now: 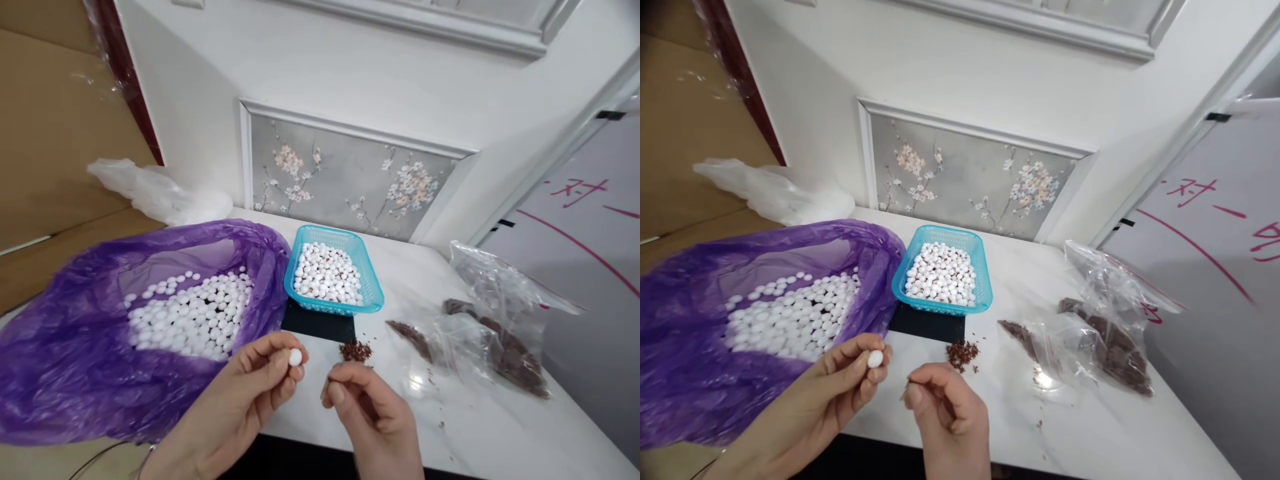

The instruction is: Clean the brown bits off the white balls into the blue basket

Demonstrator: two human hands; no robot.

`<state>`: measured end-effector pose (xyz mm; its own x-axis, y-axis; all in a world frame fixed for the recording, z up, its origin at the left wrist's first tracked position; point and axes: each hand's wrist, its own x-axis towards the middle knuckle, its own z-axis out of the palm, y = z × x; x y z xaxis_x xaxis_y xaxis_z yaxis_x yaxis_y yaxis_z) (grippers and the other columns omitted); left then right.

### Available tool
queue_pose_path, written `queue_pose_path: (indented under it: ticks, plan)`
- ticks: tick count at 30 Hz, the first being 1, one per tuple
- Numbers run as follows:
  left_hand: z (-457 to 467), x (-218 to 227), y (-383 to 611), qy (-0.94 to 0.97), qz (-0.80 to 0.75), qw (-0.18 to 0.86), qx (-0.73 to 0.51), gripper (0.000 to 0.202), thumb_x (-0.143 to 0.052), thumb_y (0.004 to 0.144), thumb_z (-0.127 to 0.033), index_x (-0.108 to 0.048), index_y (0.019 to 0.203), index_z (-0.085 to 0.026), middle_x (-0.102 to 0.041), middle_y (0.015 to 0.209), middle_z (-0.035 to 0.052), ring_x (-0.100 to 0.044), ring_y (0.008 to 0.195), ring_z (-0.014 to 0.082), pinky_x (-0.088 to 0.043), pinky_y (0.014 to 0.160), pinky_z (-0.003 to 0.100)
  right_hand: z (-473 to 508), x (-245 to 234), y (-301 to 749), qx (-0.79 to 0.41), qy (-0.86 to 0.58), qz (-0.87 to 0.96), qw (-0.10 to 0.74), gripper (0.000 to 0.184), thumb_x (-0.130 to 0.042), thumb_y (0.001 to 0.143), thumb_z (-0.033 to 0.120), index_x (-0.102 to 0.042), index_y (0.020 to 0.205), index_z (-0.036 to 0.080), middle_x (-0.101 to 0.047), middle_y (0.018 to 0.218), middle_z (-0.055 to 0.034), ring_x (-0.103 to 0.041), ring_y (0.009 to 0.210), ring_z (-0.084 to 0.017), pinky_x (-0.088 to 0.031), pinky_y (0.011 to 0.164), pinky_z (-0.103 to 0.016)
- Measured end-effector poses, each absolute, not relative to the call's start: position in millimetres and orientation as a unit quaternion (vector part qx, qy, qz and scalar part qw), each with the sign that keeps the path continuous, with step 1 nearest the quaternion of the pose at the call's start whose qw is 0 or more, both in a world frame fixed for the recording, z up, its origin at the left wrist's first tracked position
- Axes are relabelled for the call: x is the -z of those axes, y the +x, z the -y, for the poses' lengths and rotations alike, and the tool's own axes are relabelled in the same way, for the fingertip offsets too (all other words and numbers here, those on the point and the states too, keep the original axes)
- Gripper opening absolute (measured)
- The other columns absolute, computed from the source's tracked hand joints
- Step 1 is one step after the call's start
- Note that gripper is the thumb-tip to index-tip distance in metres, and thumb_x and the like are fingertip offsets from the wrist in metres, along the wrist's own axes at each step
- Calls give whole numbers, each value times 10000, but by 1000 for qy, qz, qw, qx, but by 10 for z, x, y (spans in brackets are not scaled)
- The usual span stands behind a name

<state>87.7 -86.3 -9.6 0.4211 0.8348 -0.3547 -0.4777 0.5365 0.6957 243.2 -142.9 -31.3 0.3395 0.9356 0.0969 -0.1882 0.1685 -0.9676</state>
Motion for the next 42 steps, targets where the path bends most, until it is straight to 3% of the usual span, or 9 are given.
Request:
queue_pose_path:
  ticks: [8, 14, 21, 29, 42]
  plan:
    - [906, 171, 934, 281, -308, 823, -387, 42, -739, 796, -192, -750, 836, -189, -661, 823, -4, -608, 712, 58, -519, 734, 130, 1426, 246, 2321, -427, -439, 374, 696, 30, -728, 775, 221, -721, 756, 243, -656, 716, 15, -618, 656, -128, -513, 633, -201]
    - [893, 162, 946, 348, -328, 783, -399, 147, -794, 726, -207, -754, 865, -232, -657, 860, -8, -592, 809, 106, -493, 782, 183, 1390, 295, 2276, -398, -440, 412, 692, 58, -685, 815, 207, -692, 768, 240, -619, 735, 9, -594, 684, -143, -498, 648, -221]
    - [882, 175, 955, 419, -363, 716, -423, 136, -817, 678, -230, -780, 803, -267, -689, 1106, 20, -609, 1042, 186, -464, 873, 210, 1393, 317, 2299, -384, -442, 454, 672, 71, -644, 856, 227, -659, 789, 243, -562, 812, -2, -567, 741, -154, -477, 665, -241]
    - [889, 206, 942, 527, -396, 619, -427, 106, -772, 735, -235, -770, 833, -274, -724, 871, 21, -643, 845, 190, -513, 782, 248, 1396, 341, 2289, -407, -435, 438, 673, 83, -638, 855, 194, -664, 795, 246, -545, 843, 6, -564, 770, -136, -474, 702, -213]
    - [911, 200, 943, 589, -402, 553, -431, 103, -748, 737, -192, -793, 808, -252, -760, 859, 37, -691, 816, 198, -555, 739, 225, 1403, 353, 2278, -400, -446, 433, 674, 87, -640, 861, 203, -657, 795, 257, -542, 825, 22, -546, 754, -122, -454, 673, -186]
